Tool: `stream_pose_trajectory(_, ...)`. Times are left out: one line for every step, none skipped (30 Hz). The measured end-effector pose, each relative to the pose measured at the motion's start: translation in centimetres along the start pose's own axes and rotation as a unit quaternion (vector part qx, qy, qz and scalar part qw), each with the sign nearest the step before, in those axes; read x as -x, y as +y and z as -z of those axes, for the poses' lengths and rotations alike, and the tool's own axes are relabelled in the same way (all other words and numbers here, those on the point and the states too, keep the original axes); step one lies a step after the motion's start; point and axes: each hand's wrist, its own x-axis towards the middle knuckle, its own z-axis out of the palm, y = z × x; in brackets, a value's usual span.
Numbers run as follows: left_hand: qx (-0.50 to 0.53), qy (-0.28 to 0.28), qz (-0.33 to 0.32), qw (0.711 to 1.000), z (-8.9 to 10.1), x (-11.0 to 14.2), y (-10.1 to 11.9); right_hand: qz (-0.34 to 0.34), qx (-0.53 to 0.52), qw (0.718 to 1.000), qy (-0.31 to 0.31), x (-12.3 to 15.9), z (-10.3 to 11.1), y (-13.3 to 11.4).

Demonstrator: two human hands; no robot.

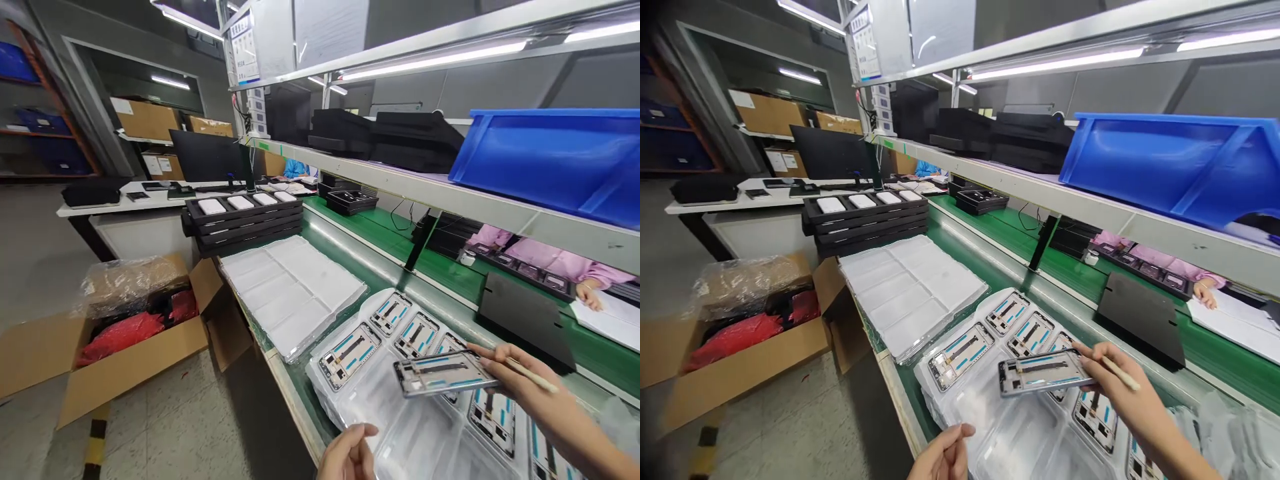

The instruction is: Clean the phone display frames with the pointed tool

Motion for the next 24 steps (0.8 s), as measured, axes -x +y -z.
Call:
stream_pose_trajectory(0.008,-0.008,-0.019,1.0,-2.2,-0.1,0.2,-0.026,-0.034,0.999,0.031,0.1,1.4,0.4)
stream_pose_trajectory(0.017,-0.014,-0.038,0.999,-4.5,-0.3,0.4,-0.048,-0.067,0.995,0.06,0.2,2.7,1.0)
stream_pose_trajectory(0.024,-0.024,-0.05,0.998,-7.0,-0.5,0.6,-0.065,-0.098,0.989,0.085,0.2,3.9,1.7)
stream_pose_trajectory(0.026,-0.036,-0.053,0.998,-9.5,-0.9,0.8,-0.081,-0.126,0.983,0.103,0.2,5.0,2.5)
stream_pose_trajectory(0.022,-0.053,-0.043,0.997,-11.9,-1.5,0.9,-0.094,-0.154,0.976,0.118,0.1,5.9,3.2)
stream_pose_trajectory(0.014,-0.071,-0.024,0.997,-14.2,-2.2,1.0,-0.106,-0.182,0.969,0.13,0.0,6.8,3.9)
stream_pose_trajectory(0.003,-0.081,0.0,0.997,-16.2,-3.0,1.0,-0.115,-0.208,0.961,0.142,-0.2,7.6,4.5)
stream_pose_trajectory(-0.006,-0.088,0.016,0.996,-17.9,-3.9,0.8,-0.12,-0.23,0.953,0.155,-0.3,8.3,5.1)
stream_pose_trajectory(-0.016,-0.092,0.027,0.995,-19.5,-4.9,0.6,-0.121,-0.248,0.946,0.17,-0.5,8.9,5.5)
stream_pose_trajectory(-0.026,-0.096,0.031,0.995,-20.7,-5.9,0.2,-0.116,-0.262,0.94,0.184,-0.7,9.4,5.9)
stream_pose_trajectory(-0.035,-0.103,0.026,0.994,-21.7,-6.9,-0.2,-0.108,-0.271,0.936,0.197,-0.9,9.8,6.3)
stream_pose_trajectory(-0.047,-0.114,0.019,0.992,-22.5,-7.9,-0.6,-0.1,-0.277,0.934,0.205,-1.1,10.2,6.6)
stream_pose_trajectory(-0.059,-0.131,0.012,0.99,-23.0,-8.9,-1.1,-0.092,-0.281,0.932,0.209,-1.3,10.4,6.8)
stream_pose_trajectory(-0.068,-0.152,0.005,0.986,-23.2,-9.8,-1.6,-0.087,-0.284,0.932,0.207,-1.5,10.5,7.1)
stream_pose_trajectory(-0.076,-0.175,0.0,0.982,-23.2,-10.6,-2.0,-0.082,-0.287,0.933,0.203,-1.6,10.4,7.4)
stream_pose_trajectory(-0.08,-0.196,-0.004,0.977,-23.0,-11.4,-2.4,-0.079,-0.289,0.934,0.197,-1.6,10.2,7.8)
stream_pose_trajectory(-0.082,-0.211,-0.007,0.974,-22.7,-12.0,-2.8,-0.078,-0.29,0.935,0.19,-1.7,10.0,8.2)
stream_pose_trajectory(-0.082,-0.218,-0.01,0.972,-22.3,-12.5,-3.0,-0.076,-0.29,0.936,0.183,-1.7,9.6,8.6)
stream_pose_trajectory(-0.082,-0.22,-0.012,0.972,-21.9,-12.8,-3.2,-0.076,-0.29,0.937,0.177,-1.7,9.3,9.0)
stream_pose_trajectory(-0.081,-0.216,-0.011,0.973,-21.6,-13.0,-3.4,-0.077,-0.29,0.938,0.172,-1.7,9.0,9.3)
stream_pose_trajectory(-0.08,-0.209,-0.007,0.975,-21.3,-13.2,-3.4,-0.079,-0.288,0.939,0.169,-1.8,8.7,9.7)
stream_pose_trajectory(-0.077,-0.202,-0.001,0.976,-21.1,-13.3,-3.5,-0.083,-0.285,0.94,0.167,-1.8,8.5,10.0)
stream_pose_trajectory(-0.072,-0.195,0.008,0.978,-21.1,-13.3,-3.4,-0.086,-0.28,0.942,0.166,-1.9,8.4,10.2)
stream_pose_trajectory(-0.066,-0.186,0.017,0.98,-21.1,-13.4,-3.4,-0.088,-0.272,0.944,0.166,-1.9,8.4,10.4)
